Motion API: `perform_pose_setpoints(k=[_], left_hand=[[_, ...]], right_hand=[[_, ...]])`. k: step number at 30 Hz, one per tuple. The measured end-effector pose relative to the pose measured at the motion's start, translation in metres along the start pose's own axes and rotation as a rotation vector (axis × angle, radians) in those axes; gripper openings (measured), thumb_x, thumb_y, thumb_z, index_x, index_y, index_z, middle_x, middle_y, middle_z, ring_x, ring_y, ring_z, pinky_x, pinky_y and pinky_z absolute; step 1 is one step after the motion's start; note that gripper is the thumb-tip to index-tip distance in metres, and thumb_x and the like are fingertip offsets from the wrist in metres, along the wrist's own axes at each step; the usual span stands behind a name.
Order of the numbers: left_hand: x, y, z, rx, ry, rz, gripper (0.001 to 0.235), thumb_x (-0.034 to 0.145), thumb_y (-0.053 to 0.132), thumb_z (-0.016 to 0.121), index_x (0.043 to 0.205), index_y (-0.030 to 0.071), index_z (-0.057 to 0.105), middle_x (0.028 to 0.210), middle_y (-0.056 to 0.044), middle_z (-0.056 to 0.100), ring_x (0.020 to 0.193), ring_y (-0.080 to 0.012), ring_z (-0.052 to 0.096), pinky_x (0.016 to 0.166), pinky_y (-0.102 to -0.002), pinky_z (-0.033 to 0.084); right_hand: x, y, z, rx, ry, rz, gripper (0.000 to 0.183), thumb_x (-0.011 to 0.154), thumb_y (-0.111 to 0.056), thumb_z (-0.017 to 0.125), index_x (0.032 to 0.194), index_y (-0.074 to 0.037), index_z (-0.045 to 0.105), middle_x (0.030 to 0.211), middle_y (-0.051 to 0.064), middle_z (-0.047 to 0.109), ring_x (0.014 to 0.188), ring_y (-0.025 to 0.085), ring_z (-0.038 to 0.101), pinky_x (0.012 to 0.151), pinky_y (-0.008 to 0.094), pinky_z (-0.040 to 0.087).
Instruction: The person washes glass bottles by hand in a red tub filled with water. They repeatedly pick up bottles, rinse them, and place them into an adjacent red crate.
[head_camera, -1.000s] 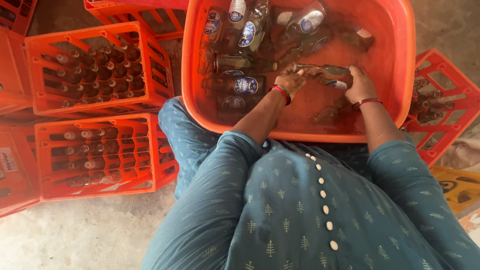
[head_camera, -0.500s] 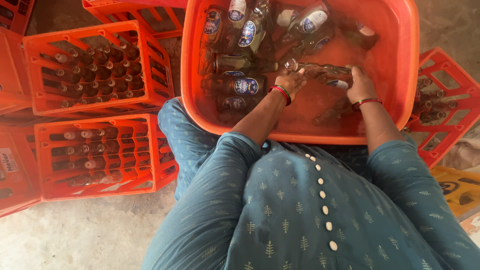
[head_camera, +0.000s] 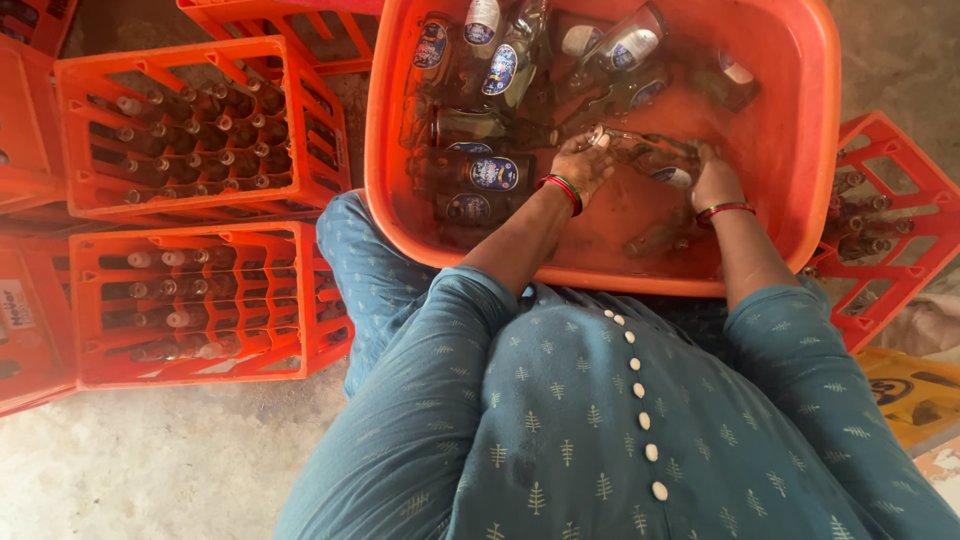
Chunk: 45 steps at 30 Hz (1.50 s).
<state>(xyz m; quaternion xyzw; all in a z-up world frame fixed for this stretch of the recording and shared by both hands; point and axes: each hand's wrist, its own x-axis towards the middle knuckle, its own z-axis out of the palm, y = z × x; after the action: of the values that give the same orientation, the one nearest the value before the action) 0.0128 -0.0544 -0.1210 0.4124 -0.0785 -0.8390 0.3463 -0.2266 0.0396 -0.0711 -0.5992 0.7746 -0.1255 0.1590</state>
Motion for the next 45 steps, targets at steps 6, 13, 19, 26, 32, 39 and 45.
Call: perform_pose_setpoints(k=[6, 13, 19, 26, 32, 39, 45], left_hand=[[-0.012, 0.010, 0.002, 0.060, -0.022, -0.004, 0.037, 0.091, 0.027, 0.076, 0.126, 0.026, 0.063, 0.120, 0.003, 0.065, 0.111, -0.0191, 0.061, 0.092, -0.041, 0.048], [-0.042, 0.017, 0.010, 0.221, -0.121, 0.052, 0.035, 0.086, 0.031, 0.081, 0.120, 0.027, 0.071, 0.114, 0.009, 0.065, 0.108, -0.0128, 0.053, 0.084, -0.040, 0.044], [-0.075, 0.028, 0.019, 0.305, -0.159, 0.145, 0.040, 0.084, 0.025, 0.082, 0.121, 0.025, 0.066, 0.112, 0.011, 0.064, 0.110, -0.0115, 0.056, 0.084, -0.041, 0.041], [-0.089, 0.034, 0.026, 0.180, -0.126, 0.144, 0.062, 0.079, 0.019, 0.086, 0.129, 0.020, 0.048, 0.112, 0.005, 0.061, 0.098, -0.0160, 0.059, 0.081, -0.039, 0.044], [-0.087, 0.030, 0.021, 0.101, -0.123, 0.128, 0.064, 0.078, 0.016, 0.085, 0.128, 0.019, 0.045, 0.112, 0.003, 0.061, 0.096, -0.0150, 0.057, 0.079, -0.038, 0.048], [-0.081, 0.027, 0.018, -0.027, -0.203, 0.142, 0.064, 0.080, 0.009, 0.084, 0.130, 0.014, 0.044, 0.106, -0.004, 0.064, 0.089, -0.0165, 0.061, 0.074, -0.036, 0.049], [-0.097, 0.035, 0.021, -0.061, -0.218, 0.087, 0.063, 0.085, 0.003, 0.078, 0.135, 0.016, 0.041, 0.113, -0.008, 0.067, 0.095, -0.0191, 0.065, 0.078, -0.035, 0.053]], right_hand=[[-0.031, -0.050, -0.064, 0.157, 0.139, -0.149, 0.075, 0.065, 0.004, 0.083, 0.133, -0.008, 0.054, 0.129, 0.020, 0.054, 0.118, 0.042, 0.058, 0.094, 0.048, 0.052], [-0.058, -0.070, -0.127, 0.012, 0.341, -0.383, 0.058, 0.080, 0.010, 0.078, 0.131, -0.007, 0.059, 0.138, 0.018, 0.054, 0.128, 0.039, 0.059, 0.104, 0.047, 0.054], [-0.075, -0.086, -0.160, -0.118, 0.387, -0.436, 0.057, 0.078, 0.014, 0.073, 0.130, -0.006, 0.061, 0.138, 0.016, 0.053, 0.120, 0.037, 0.063, 0.098, 0.043, 0.056], [-0.085, -0.111, -0.189, -0.085, 0.355, -0.450, 0.054, 0.081, 0.019, 0.068, 0.127, -0.008, 0.059, 0.138, 0.012, 0.053, 0.105, 0.031, 0.065, 0.089, 0.041, 0.058], [-0.093, -0.128, -0.202, -0.143, 0.395, -0.500, 0.057, 0.077, 0.020, 0.068, 0.125, -0.009, 0.059, 0.137, 0.012, 0.053, 0.113, 0.033, 0.065, 0.088, 0.041, 0.058], [-0.098, -0.142, -0.216, -0.172, 0.420, -0.552, 0.055, 0.079, 0.023, 0.062, 0.124, -0.009, 0.061, 0.134, 0.009, 0.053, 0.119, 0.032, 0.064, 0.090, 0.040, 0.058], [-0.109, -0.167, -0.232, -0.162, 0.420, -0.603, 0.054, 0.080, 0.023, 0.061, 0.124, -0.009, 0.063, 0.135, 0.010, 0.051, 0.116, 0.030, 0.059, 0.092, 0.038, 0.056]])
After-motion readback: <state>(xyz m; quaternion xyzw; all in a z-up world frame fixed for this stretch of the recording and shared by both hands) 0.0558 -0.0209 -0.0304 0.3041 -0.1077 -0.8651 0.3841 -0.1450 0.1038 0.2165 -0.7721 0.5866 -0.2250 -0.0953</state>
